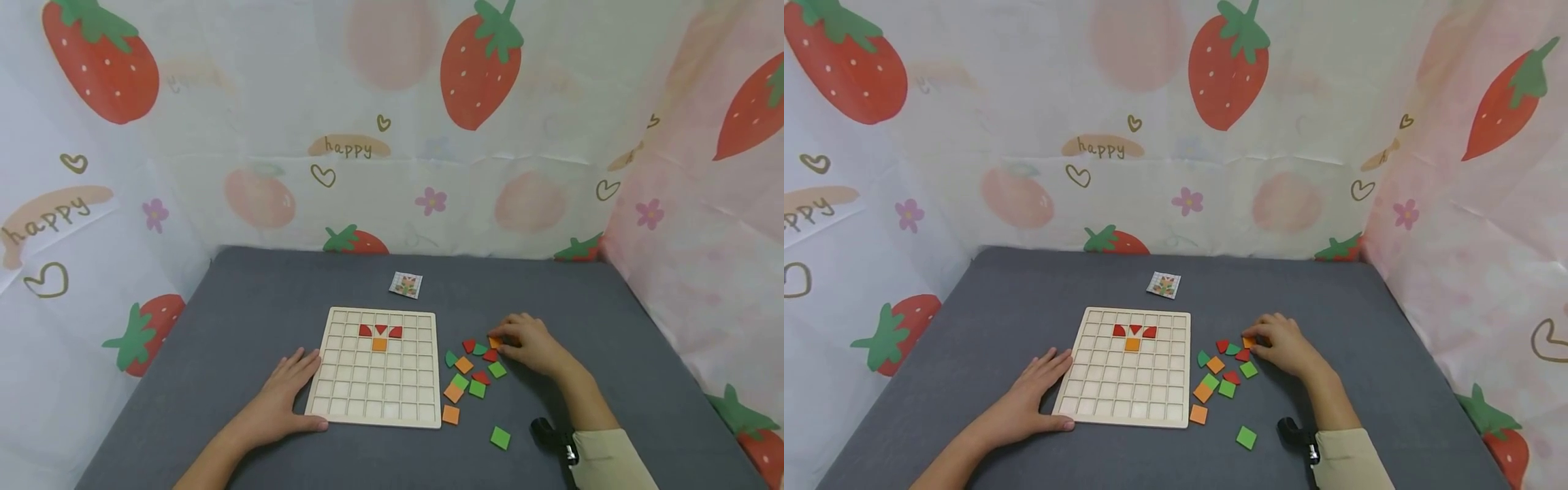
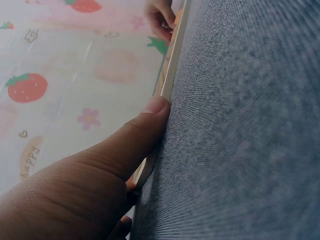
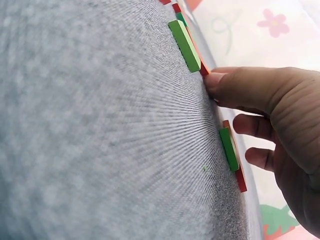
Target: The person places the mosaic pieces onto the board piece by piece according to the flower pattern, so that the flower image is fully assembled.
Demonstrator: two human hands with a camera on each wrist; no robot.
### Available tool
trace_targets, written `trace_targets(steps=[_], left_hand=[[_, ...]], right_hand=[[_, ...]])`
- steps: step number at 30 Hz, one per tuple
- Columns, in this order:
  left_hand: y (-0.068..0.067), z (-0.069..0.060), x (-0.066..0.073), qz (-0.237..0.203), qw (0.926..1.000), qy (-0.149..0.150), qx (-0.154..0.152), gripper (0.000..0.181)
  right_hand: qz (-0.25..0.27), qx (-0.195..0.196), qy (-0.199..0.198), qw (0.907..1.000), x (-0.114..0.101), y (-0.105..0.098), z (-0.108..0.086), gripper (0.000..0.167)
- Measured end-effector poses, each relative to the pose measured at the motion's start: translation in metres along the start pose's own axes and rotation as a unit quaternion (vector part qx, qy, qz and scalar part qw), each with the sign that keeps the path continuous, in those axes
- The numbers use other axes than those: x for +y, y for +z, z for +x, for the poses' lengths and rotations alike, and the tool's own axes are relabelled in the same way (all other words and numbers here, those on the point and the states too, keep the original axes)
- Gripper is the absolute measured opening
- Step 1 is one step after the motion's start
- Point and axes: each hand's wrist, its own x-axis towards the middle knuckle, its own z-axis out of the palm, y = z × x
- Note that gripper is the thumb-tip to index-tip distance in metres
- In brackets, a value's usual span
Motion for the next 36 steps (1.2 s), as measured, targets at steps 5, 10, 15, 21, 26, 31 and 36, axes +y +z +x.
trace_targets(steps=[5,10,15,21,26,31,36], left_hand=[[0.001,0.001,-0.001,-0.001,1.0,0.005,0.007,0.118],[0.002,0.001,-0.002,0.005,0.9999,0.006,0.008,0.118],[0.003,0.0,-0.001,0.0,1.0,0.004,0.006,0.118],[0.003,0.0,0.0,-0.004,1.0,-0.004,-0.002,0.118],[0.001,0.0,0.001,-0.002,1.0,-0.003,-0.002,0.118],[0.0,0.001,0.001,-0.003,1.0,0.0,-0.001,0.118],[0.001,0.002,-0.001,0.002,1.0,0.004,0.004,0.117]], right_hand=[[0.004,0.009,-0.005,0.9999,0.001,0.0,0.002,0.027],[0.018,0.019,0.013,0.9996,-0.002,-0.001,0.003,0.027],[0.029,0.034,0.025,0.9987,-0.007,-0.003,0.003,0.026],[0.032,0.045,0.034,0.9979,-0.013,-0.004,0.005,0.025],[0.037,0.056,0.037,0.9971,-0.019,-0.007,0.007,0.025],[0.043,0.066,0.036,0.9963,-0.025,-0.009,0.009,0.024],[0.037,0.081,0.015,0.9959,-0.03,-0.01,0.012,0.024]])
